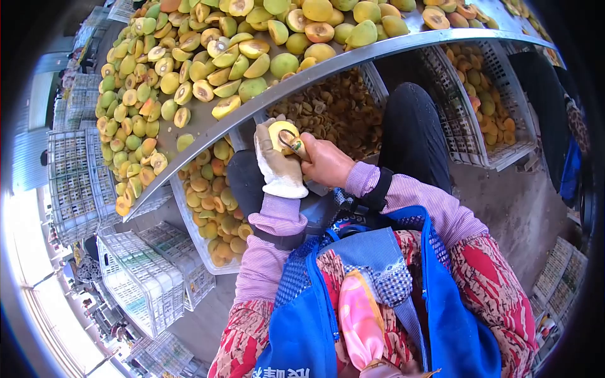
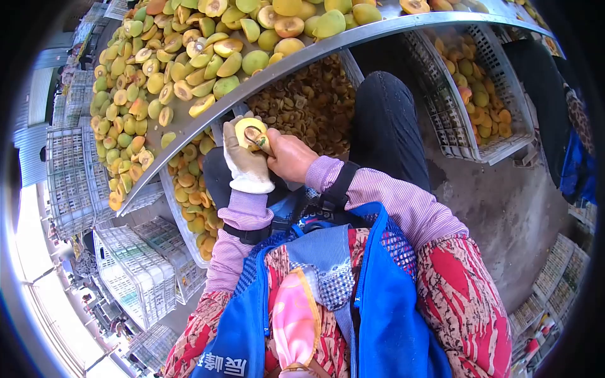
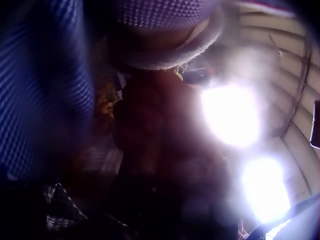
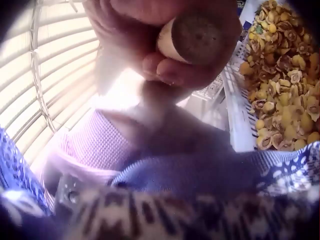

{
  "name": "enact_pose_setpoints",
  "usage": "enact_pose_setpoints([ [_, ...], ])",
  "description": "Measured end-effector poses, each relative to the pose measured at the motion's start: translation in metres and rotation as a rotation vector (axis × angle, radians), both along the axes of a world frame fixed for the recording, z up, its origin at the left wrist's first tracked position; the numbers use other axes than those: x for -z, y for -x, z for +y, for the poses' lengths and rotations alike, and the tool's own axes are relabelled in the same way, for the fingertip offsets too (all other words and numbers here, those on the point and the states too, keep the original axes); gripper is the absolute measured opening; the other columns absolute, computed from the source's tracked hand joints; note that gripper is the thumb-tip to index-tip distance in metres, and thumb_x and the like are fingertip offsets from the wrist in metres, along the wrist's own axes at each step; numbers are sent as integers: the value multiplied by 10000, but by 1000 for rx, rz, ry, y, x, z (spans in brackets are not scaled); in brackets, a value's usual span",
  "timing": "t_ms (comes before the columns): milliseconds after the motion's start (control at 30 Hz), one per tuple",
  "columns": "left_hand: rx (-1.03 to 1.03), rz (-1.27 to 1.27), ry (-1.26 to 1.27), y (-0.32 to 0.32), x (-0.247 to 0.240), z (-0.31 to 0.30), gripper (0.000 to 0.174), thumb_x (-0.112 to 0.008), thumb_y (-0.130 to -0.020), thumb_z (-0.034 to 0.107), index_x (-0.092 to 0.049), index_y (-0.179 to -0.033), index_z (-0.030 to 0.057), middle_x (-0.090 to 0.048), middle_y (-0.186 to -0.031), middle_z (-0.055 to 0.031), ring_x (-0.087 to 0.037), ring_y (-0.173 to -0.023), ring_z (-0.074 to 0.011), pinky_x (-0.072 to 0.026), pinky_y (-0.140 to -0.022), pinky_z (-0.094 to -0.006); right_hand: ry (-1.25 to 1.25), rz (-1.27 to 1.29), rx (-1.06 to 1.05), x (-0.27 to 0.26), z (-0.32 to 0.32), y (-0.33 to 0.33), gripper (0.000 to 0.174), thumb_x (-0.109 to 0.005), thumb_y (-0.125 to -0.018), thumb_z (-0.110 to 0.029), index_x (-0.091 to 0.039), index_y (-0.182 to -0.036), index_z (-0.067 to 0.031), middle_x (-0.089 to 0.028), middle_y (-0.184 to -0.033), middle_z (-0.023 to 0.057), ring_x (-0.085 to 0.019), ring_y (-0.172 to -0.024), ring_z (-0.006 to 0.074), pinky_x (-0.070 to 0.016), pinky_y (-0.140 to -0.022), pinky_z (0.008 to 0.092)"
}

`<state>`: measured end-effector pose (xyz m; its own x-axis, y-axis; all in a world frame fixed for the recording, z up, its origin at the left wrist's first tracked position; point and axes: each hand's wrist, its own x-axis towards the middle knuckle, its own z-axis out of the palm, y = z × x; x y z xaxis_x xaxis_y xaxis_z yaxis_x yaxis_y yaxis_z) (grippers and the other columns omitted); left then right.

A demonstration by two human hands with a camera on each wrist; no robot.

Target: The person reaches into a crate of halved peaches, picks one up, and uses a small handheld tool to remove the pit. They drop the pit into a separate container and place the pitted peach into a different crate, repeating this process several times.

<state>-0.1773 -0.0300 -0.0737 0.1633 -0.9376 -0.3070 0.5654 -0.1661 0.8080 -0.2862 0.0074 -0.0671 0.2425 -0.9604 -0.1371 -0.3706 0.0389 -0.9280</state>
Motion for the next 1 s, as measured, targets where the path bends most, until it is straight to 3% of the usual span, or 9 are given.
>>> enact_pose_setpoints([
  [367,-14,-260,190,5,-8,3,322,-461,-917,341,-489,-959,23,-571,-895,-115,-586,-805,-237,-523,-717,-362,-163,-87,-68,-16,-3,2,244,-516,-747,-58,-417,-948,38,-561,-812,268,-570,-831,415,-460,-711,425],
  [400,-22,-160,168,3,-8,1,216,-527,-890,244,-491,-937,36,-606,-879,-142,-603,-749,-232,-530,-673,-346,-165,-87,-69,-12,-5,2,244,-516,-747,-58,-417,-948,38,-561,-812,268,-570,-831,415,-460,-711,425],
  [600,-6,-152,62,1,-9,-2,193,-522,-870,205,-530,-903,14,-590,-852,-119,-599,-739,-228,-526,-662,-333,-115,-121,-90,0,-6,1,260,-515,-759,-69,-447,-988,33,-578,-792,249,-585,-822,396,-469,-692,412],
  [667,-29,-275,127,3,-6,-5,181,-530,-861,187,-540,-891,9,-599,-838,-122,-602,-718,-228,-525,-656,-330,-407,-186,-119,-19,-11,7,261,-515,-759,-70,-453,-993,29,-586,-758,225,-616,-736,355,-485,-612,393],
  [733,-29,-484,301,3,-2,-5,152,-550,-842,145,-562,-877,-2,-618,-811,-129,-609,-681,-229,-523,-643,-324,-448,-205,-118,-20,-10,7,257,-515,-757,-70,-455,-988,24,-582,-736,207,-615,-656,317,-480,-544,378],
  [800,2,-389,231,2,-4,-5,169,-546,-846,158,-558,-891,-4,-617,-829,-135,-611,-693,-233,-522,-644,-326,-483,-222,-122,-7,-7,3,253,-516,-754,-71,-456,-983,19,-579,-713,188,-614,-576,278,-474,-477,363],
  [867,77,-262,156,4,-12,-3,218,-532,-854,193,-542,-935,-9,-609,-891,-154,-614,-724,-248,-522,-648,-338,216,-90,-25,23,-4,-3,247,-516,-754,-82,-463,-976,11,-561,-665,144,-562,-449,205,-432,-375,326],
  [900,73,-266,148,0,-11,-1,218,-532,-854,193,-542,-935,-9,-609,-891,-154,-614,-724,-248,-522,-648,-338,208,-95,-29,28,0,-1,247,-516,-754,-82,-463,-976,11,-561,-665,144,-562,-449,205,-432,-375,326],
  [1000,268,-73,-70,-6,-13,-7,161,-563,-825,139,-572,-886,-9,-628,-811,-140,-615,-687,-215,-511,-639,-329,-490,-202,-183,-20,-9,19,236,-529,-737,-78,-475,-951,5,-518,-564,93,-514,-388,183,-390,-333,310],
])
